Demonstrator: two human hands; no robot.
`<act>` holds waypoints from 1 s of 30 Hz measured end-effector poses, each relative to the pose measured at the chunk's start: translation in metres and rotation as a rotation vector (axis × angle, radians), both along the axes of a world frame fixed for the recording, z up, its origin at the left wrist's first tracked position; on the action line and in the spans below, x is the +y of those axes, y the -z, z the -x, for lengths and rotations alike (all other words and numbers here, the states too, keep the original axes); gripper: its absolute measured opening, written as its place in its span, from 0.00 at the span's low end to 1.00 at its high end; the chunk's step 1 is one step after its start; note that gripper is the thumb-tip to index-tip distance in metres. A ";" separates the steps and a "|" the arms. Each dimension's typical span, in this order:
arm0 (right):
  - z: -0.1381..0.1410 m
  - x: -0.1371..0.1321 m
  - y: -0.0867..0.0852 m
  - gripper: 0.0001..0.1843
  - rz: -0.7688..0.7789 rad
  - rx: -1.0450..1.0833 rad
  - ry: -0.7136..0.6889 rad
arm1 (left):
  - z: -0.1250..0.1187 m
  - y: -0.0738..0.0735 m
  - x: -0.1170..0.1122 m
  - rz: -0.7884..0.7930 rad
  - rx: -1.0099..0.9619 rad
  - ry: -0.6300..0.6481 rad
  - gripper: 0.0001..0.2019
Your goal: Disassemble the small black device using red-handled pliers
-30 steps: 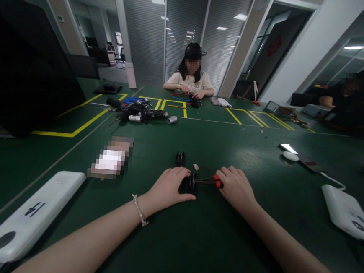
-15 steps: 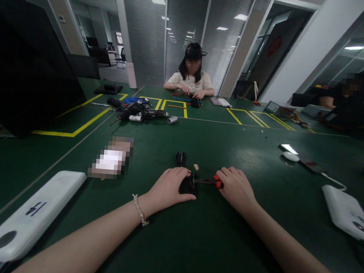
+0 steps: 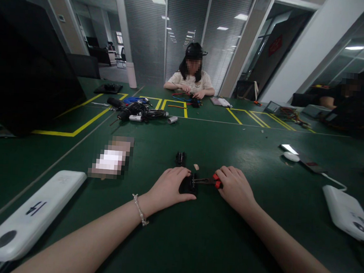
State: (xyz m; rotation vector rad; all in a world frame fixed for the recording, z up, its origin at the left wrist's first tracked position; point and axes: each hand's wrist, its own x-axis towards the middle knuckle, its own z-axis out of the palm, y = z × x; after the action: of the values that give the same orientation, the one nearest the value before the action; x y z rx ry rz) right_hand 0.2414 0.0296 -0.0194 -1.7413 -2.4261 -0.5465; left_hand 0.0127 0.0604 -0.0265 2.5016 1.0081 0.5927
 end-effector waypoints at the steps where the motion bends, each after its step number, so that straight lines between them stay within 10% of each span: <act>1: 0.000 0.000 0.000 0.14 0.000 0.004 0.001 | 0.000 0.000 0.000 0.000 0.000 -0.001 0.28; 30: 0.000 -0.002 -0.002 0.13 0.009 -0.025 0.028 | 0.001 -0.002 0.000 0.008 0.008 -0.002 0.28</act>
State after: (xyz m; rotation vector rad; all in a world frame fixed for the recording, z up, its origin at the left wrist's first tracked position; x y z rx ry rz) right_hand 0.2412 0.0279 -0.0174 -1.7848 -2.4283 -0.5646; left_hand 0.0117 0.0600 -0.0244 2.4982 1.0140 0.5779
